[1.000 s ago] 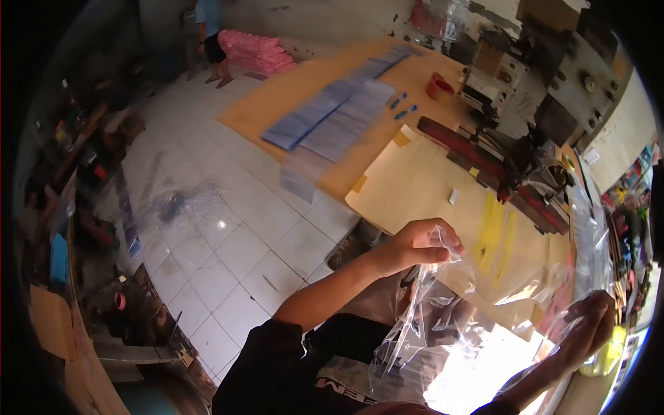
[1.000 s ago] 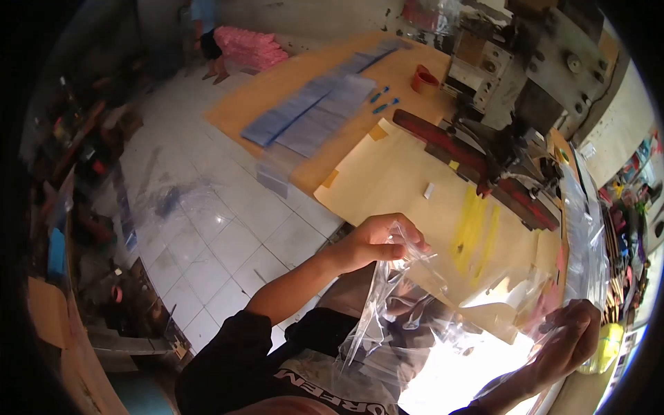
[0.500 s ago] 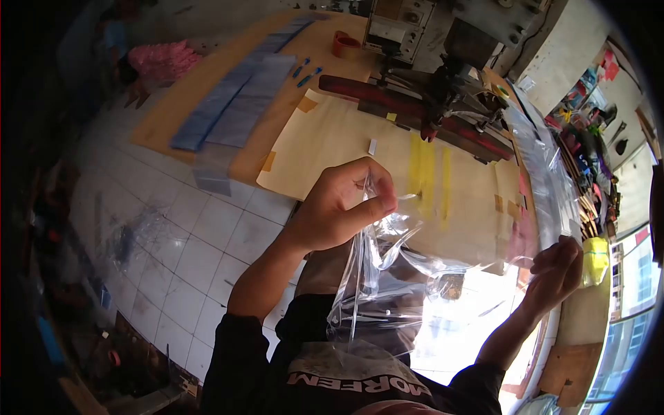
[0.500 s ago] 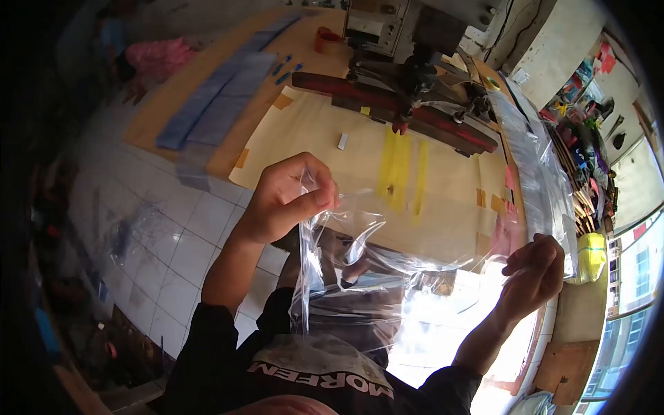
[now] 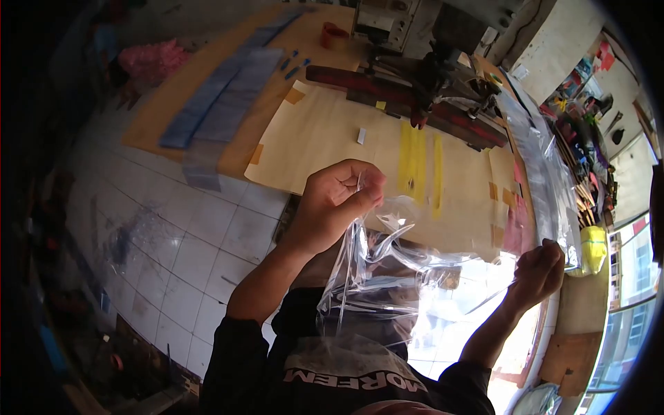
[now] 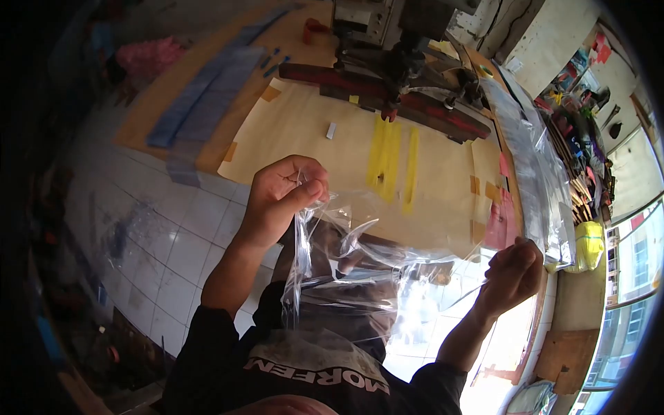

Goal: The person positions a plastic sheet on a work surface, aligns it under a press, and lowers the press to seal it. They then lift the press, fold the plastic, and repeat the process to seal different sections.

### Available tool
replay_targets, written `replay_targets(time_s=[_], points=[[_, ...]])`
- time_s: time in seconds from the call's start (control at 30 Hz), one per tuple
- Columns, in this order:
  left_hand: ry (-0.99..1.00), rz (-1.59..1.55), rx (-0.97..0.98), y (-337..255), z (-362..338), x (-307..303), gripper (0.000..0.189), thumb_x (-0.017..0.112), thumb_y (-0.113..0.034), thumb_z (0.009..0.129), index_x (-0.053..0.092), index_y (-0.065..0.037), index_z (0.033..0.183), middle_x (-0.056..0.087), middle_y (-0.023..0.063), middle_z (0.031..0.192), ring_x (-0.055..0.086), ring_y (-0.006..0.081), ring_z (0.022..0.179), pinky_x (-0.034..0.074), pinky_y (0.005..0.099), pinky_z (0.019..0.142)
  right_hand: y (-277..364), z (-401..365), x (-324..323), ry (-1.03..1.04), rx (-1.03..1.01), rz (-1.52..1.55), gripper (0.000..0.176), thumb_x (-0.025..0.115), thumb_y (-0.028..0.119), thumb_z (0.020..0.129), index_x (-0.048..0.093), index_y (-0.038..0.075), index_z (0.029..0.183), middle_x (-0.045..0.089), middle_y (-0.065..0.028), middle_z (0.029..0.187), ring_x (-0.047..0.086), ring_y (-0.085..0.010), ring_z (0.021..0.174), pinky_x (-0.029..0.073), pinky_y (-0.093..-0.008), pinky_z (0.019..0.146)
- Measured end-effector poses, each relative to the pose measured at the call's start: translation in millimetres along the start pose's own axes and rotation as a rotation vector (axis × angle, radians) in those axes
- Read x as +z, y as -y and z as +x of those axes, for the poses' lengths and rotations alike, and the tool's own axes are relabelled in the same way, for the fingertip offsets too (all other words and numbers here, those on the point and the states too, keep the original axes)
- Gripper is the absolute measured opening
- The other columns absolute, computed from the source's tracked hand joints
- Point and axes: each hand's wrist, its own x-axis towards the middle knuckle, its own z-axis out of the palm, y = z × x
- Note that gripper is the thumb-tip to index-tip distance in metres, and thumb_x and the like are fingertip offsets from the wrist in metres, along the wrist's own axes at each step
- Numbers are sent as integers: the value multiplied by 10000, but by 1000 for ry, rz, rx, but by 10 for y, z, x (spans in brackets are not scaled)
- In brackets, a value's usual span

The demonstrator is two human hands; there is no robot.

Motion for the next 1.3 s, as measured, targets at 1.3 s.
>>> replay_targets(time_s=[1.3], points=[[6, -106, -142, 369, -231, -7, 193, 554, -189, 943, 569, -2, 993, 606, 60, 876, 591, 150, 870, 452, 305, 860, -84, -150, -221, 7, -9, -13, 374, 461, 329, 989, 556, -8, 858, 463, -24, 543, 360, -51, 368, 299, -196, 340]])
